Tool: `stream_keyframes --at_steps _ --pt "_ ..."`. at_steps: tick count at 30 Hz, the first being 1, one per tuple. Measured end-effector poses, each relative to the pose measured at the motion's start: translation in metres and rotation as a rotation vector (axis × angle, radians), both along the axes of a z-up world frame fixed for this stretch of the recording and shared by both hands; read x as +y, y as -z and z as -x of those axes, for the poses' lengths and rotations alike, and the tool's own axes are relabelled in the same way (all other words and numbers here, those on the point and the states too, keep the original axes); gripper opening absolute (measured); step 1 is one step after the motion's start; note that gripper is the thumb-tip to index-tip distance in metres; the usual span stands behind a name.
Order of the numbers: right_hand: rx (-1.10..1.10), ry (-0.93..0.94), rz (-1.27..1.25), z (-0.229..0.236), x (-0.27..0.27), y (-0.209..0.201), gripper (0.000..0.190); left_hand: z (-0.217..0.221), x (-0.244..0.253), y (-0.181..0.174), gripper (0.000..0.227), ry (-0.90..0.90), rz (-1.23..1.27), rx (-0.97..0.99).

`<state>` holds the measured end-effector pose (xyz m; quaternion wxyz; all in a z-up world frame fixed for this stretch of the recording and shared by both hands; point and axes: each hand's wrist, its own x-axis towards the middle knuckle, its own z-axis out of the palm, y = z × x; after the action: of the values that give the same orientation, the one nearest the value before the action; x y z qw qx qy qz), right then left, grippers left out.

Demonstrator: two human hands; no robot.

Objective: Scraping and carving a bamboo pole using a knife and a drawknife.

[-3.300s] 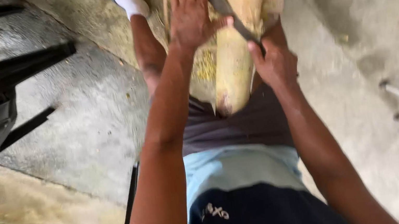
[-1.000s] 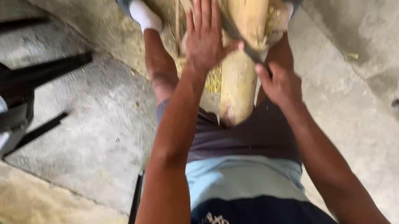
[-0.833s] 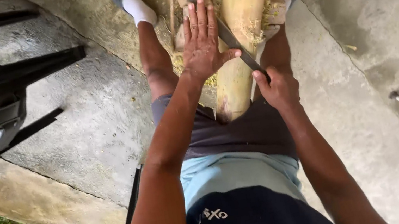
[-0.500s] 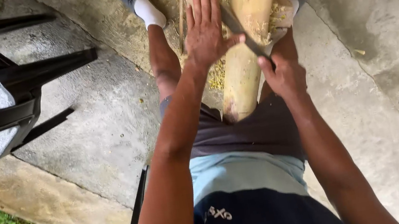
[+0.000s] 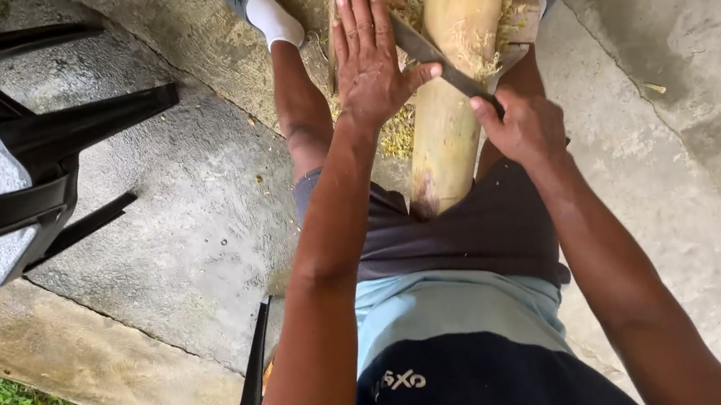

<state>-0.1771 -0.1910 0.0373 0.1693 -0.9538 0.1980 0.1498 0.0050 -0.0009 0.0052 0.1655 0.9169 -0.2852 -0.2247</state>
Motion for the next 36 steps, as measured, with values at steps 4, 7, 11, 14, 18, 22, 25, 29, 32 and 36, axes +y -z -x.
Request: stream_keyframes --at_steps 4,7,11,14,18,22,25,29,32,36 --pt "-0.069 -0.081 0.064 0.01 -0.003 -0.003 0.061 0.017 0.005 0.01 0.142 -0.102 0.07 -0.036" --pt "-0.03 -0.071 0.059 0.02 -0.001 -0.005 0.063 0.035 0.008 0.02 0.139 -0.116 0.183 -0.102" --pt "0.117 -0.024 0.017 0.009 -0.013 -0.008 0.061 0.037 -0.005 0.044 0.141 -0.076 0.151 -0.111" --pt "0.033 -0.025 0.025 0.012 -0.011 -0.015 0.06 0.016 -0.016 0.034 0.141 -0.069 0.207 -0.145" --pt "-0.029 0.006 0.009 0.027 0.004 -0.01 0.061 0.035 -0.001 0.019 0.137 -0.038 0.231 -0.126" --pt "0.011 0.047 -0.044 0.045 0.01 -0.014 0.06 0.059 0.009 0.035 0.136 -0.034 0.237 -0.195" --pt "-0.041 0.035 -0.016 0.021 0.001 -0.01 0.062 0.03 -0.002 0.02 0.14 -0.023 0.198 -0.17" --pt "-0.127 0.082 -0.097 0.01 -0.003 -0.012 0.062 0.001 -0.015 -0.014 0.14 0.029 -0.002 -0.071" --pt "-0.169 0.081 -0.106 0.017 -0.002 -0.012 0.062 0.011 -0.012 -0.032 0.136 0.038 -0.023 -0.061" --pt "-0.182 0.058 -0.119 0.08 0.027 -0.002 0.06 0.074 0.018 -0.02 0.134 0.053 -0.061 -0.058"
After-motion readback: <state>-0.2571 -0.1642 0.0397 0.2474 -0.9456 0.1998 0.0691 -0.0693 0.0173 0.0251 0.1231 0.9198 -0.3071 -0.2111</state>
